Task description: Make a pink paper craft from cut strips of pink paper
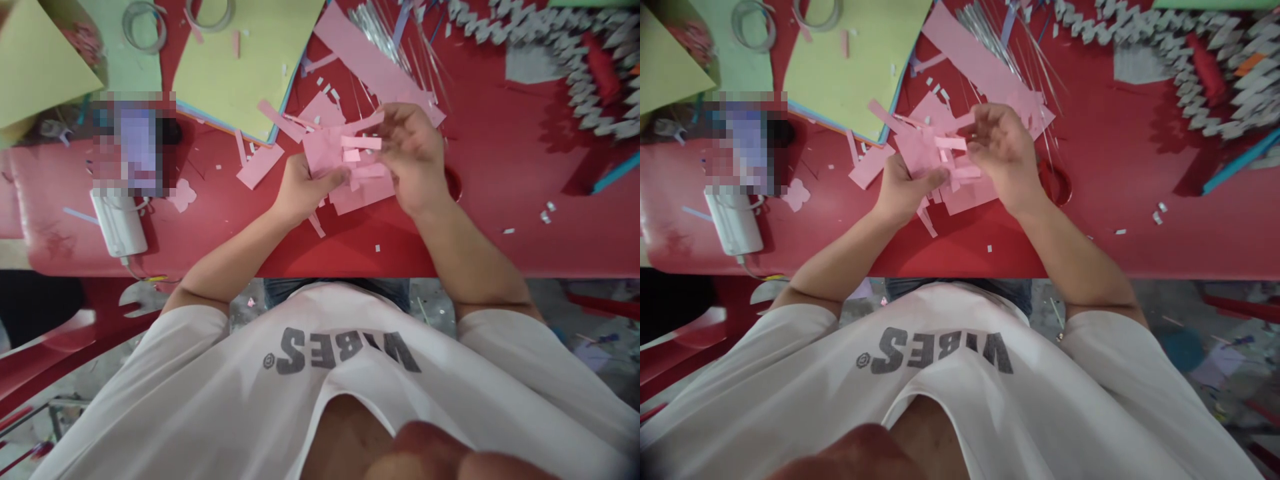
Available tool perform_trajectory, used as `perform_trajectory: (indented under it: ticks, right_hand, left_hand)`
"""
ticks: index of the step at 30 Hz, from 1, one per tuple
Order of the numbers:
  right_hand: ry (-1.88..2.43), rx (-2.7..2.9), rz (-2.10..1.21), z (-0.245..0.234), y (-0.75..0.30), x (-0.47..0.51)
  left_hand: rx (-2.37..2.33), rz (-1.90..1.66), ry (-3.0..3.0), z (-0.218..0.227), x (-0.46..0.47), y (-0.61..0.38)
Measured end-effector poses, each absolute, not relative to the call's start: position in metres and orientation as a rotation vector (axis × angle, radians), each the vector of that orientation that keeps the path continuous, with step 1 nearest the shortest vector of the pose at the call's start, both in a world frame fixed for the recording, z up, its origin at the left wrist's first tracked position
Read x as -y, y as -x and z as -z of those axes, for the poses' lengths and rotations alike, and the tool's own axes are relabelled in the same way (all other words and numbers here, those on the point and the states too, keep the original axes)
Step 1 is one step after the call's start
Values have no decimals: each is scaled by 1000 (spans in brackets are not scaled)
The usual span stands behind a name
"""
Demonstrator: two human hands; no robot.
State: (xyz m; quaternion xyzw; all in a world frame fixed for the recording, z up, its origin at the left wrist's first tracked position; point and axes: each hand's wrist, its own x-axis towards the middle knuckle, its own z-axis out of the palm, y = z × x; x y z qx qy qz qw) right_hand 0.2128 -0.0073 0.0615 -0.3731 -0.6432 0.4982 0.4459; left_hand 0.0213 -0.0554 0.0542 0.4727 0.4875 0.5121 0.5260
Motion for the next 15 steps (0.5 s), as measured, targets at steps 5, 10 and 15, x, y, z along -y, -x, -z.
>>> perform_trajectory:
  ticks: [5, 10, 15]
  right_hand:
    - [858, 1656, -1402, -64, -214, 5]
    - [1005, 1785, -1184, -68, -214, 13]
    - [1036, 1742, -1045, -67, -211, 13]
  left_hand:
    - [-1156, -1135, -1092, -61, 56, -21]
    - [-1142, -1132, -1003, -65, 55, -21]
    - [-1205, -1175, -1039, -66, 54, -21]
